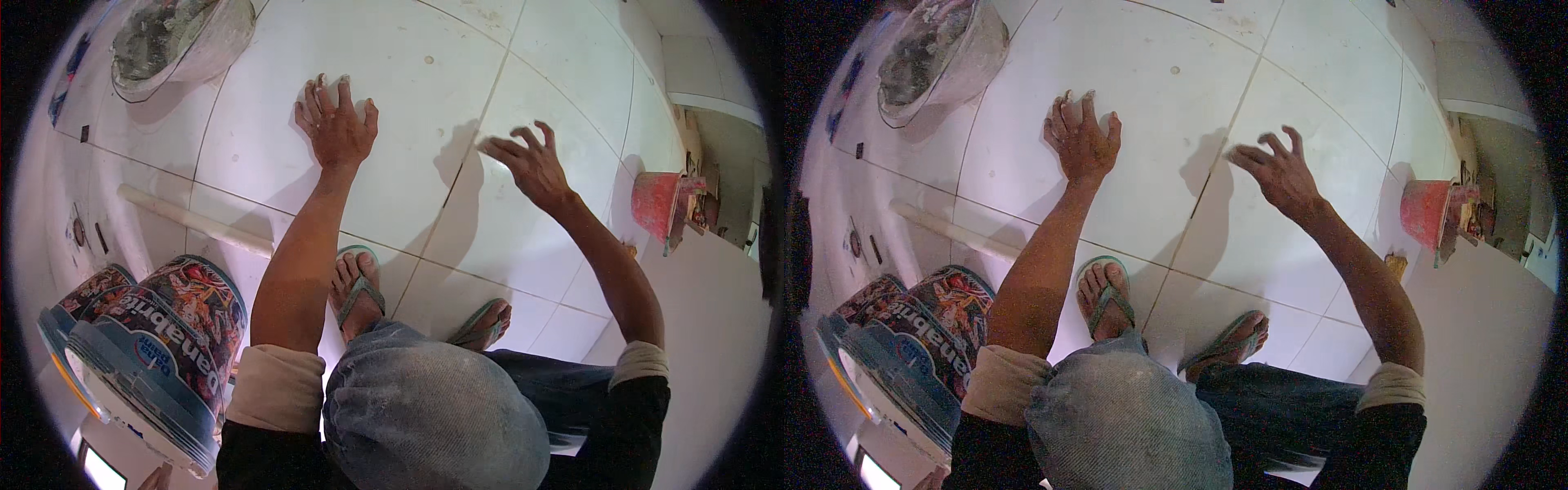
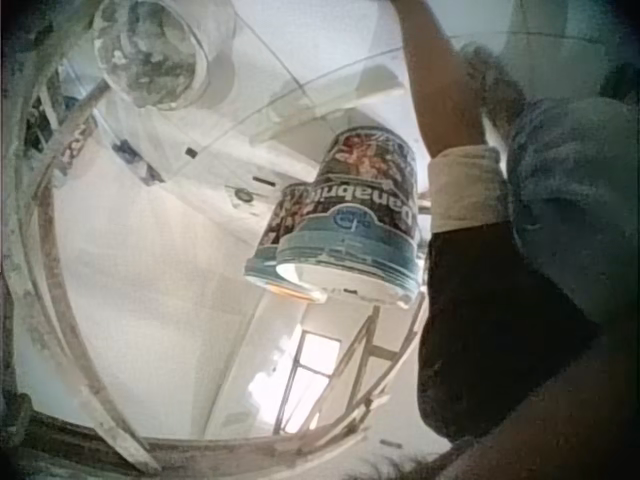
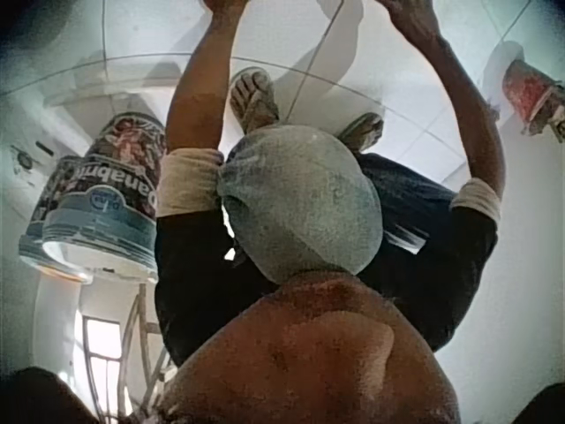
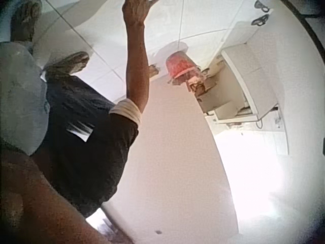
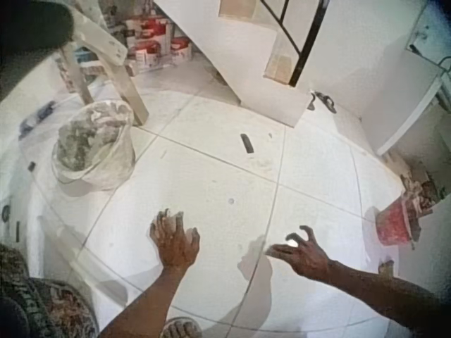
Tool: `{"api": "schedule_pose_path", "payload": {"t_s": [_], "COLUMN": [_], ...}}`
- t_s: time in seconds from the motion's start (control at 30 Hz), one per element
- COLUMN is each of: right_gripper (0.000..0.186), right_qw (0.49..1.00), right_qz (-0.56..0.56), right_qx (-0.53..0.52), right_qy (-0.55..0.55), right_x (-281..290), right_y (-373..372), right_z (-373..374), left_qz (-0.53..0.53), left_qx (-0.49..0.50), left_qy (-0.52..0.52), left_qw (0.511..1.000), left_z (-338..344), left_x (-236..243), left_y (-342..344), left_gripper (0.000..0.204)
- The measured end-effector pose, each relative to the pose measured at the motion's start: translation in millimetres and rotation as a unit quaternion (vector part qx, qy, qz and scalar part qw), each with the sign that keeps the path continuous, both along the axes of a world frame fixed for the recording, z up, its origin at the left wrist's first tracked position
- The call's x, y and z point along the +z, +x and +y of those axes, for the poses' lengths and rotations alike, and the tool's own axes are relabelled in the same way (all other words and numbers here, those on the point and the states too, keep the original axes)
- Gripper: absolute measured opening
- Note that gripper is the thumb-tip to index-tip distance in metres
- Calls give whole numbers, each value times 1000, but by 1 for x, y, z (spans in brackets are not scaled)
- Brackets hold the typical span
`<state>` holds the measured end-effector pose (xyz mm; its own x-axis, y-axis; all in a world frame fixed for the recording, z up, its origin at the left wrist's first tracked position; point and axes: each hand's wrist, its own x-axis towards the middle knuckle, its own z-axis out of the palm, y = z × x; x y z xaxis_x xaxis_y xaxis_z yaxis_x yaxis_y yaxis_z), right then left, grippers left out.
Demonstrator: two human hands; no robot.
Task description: Apply grout to the gaps between floor tiles using a small spreader.
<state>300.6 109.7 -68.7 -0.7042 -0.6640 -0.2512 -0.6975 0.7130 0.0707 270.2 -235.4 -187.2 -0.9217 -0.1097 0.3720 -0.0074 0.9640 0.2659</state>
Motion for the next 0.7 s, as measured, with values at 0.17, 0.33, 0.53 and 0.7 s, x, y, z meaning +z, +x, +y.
{"api": "schedule_pose_path", "payload": {"t_s": [0.17,0.33,0.53,0.7], "right_gripper": [51,53,49,41], "right_qw": [1000,997,995,990], "right_qz": [4,-59,64,44], "right_qx": [3,-23,-70,-135], "right_qy": [25,46,-32,-15], "right_x": [-7,-1,-11,-34], "right_y": [-13,10,-62,-60], "right_z": [-15,20,-1,-1], "left_qz": [6,16,2,8], "left_qx": [-6,-4,-2,-4], "left_qy": [8,7,-3,0], "left_qw": [1000,1000,1000,1000], "left_z": [-2,-5,1,2], "left_x": [-5,0,0,-4], "left_y": [3,1,0,-1], "left_gripper": [56,55,55,57]}}
